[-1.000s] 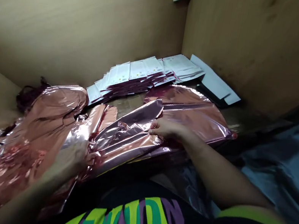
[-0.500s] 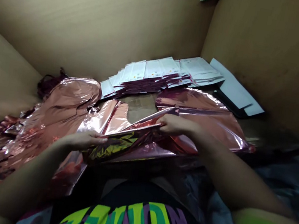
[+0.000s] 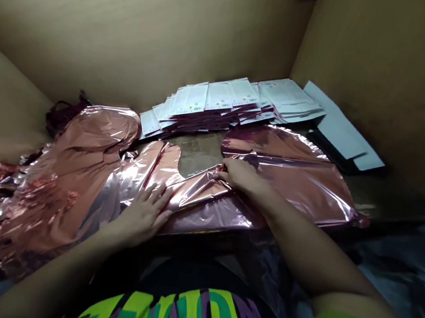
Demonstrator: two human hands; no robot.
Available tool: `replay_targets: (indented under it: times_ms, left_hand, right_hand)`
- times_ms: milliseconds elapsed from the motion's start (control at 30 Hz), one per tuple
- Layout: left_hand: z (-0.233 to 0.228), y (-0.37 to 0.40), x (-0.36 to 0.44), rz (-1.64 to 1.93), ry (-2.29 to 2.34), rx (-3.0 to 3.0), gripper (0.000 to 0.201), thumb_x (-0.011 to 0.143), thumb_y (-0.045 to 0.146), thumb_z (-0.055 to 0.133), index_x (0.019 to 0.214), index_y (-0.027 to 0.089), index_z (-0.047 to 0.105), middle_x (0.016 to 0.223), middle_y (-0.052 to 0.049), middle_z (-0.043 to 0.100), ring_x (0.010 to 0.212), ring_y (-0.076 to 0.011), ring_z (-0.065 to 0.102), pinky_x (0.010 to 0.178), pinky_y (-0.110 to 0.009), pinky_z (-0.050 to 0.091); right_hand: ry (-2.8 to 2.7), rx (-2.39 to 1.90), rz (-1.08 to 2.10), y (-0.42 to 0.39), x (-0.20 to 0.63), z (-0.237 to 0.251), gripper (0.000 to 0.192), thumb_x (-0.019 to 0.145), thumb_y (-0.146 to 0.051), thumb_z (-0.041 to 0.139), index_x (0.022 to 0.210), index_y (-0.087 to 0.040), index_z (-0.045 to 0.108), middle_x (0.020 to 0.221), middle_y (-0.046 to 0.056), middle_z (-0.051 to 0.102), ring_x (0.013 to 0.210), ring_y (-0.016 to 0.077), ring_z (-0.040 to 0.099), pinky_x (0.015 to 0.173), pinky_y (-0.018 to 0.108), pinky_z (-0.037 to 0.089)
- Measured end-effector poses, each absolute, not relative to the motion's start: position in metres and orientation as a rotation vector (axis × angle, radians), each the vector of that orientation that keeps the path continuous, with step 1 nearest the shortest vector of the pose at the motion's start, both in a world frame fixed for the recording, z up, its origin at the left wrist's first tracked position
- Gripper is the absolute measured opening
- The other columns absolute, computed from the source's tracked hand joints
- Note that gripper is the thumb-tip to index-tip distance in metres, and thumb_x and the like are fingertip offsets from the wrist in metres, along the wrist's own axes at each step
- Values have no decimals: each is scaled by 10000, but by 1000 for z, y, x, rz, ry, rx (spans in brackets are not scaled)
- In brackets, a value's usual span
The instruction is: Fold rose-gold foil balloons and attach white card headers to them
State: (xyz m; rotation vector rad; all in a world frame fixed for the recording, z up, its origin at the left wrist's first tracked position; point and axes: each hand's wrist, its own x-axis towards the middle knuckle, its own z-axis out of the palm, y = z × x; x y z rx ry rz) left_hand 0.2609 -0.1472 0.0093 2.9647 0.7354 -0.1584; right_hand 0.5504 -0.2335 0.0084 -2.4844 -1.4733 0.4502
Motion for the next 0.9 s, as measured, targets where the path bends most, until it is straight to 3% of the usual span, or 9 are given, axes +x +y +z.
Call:
replay_targets:
  times_ms: [100,233,300,367,467,567,667,800,900]
  left_hand:
    - [-16,-167,269,-288,930,2834,767,952,595,340,1556,143,205,1625,-181,129,1491,-428,34,1155,-672,43]
    - [-24,-179,272,-257,1019,2811,885,884,706,388,1556,156,218,1628,-198,57,1458,-510,-68,1034,-806,-72]
    - [-22,-182,272,-192,1035,2788,987,837,764,414,1558,127,195,1620,-227,50,1442,-544,-69,996,-835,-67]
    - [-21,-183,274,-158,1066,2759,1071,802,816,403,1562,102,159,1617,-236,14,1439,-545,-82,1000,-831,-66]
    - [-22,-185,276,-203,1108,2750,1096,785,847,363,1569,120,123,1624,-206,-20,1451,-515,-96,1025,-813,-61]
    - [-22,-187,277,-209,1167,2786,1050,807,838,304,1575,155,89,1634,-166,-17,1471,-473,-77,1062,-789,-27]
    - [-22,-190,275,-184,1173,2832,1042,804,850,271,1575,169,101,1638,-142,14,1482,-451,-47,1083,-775,-3]
    - [-23,-194,268,-67,1153,2869,1070,797,860,284,1571,142,108,1631,-156,59,1495,-417,22,1110,-749,6]
    - [-23,-197,262,-18,1136,2876,1071,800,832,369,1567,125,125,1625,-175,79,1496,-410,51,1121,-738,26]
  right_hand:
    - [-1486,-2561,202,-233,504,12,498,922,-479,542,1239,-99,592,1231,239,626,1152,368,566,915,444,431]
    - [-2226,-1911,333,-237,458,-4,747,878,-632,529,1485,-214,402,1526,93,421,1418,306,331,1176,410,205]
    - [-2237,-1898,401,-237,472,-11,813,902,-651,451,1539,-168,299,1579,113,321,1452,319,264,1203,442,117]
    - [-1990,-2188,324,-231,508,-12,724,981,-519,330,1529,-49,275,1569,221,285,1452,385,224,1166,586,40]
    - [-1737,-2442,4,-211,555,0,590,972,-393,388,1459,-60,412,1546,231,322,1454,435,132,1088,688,-51]
    - [-2057,-2331,109,-187,558,17,493,874,-427,583,1323,-223,583,1393,126,543,1370,389,297,1107,605,85]
    - [-2279,-2309,453,-171,536,31,414,753,-469,710,1092,-231,702,1115,115,667,1140,341,482,972,453,321]
    - [-2350,-2309,517,-172,518,50,235,661,-353,781,825,-197,721,956,99,671,999,294,540,810,346,368]
    - [-2314,-2267,664,-190,523,69,228,702,-264,729,918,-199,699,832,46,667,794,203,585,683,279,374]
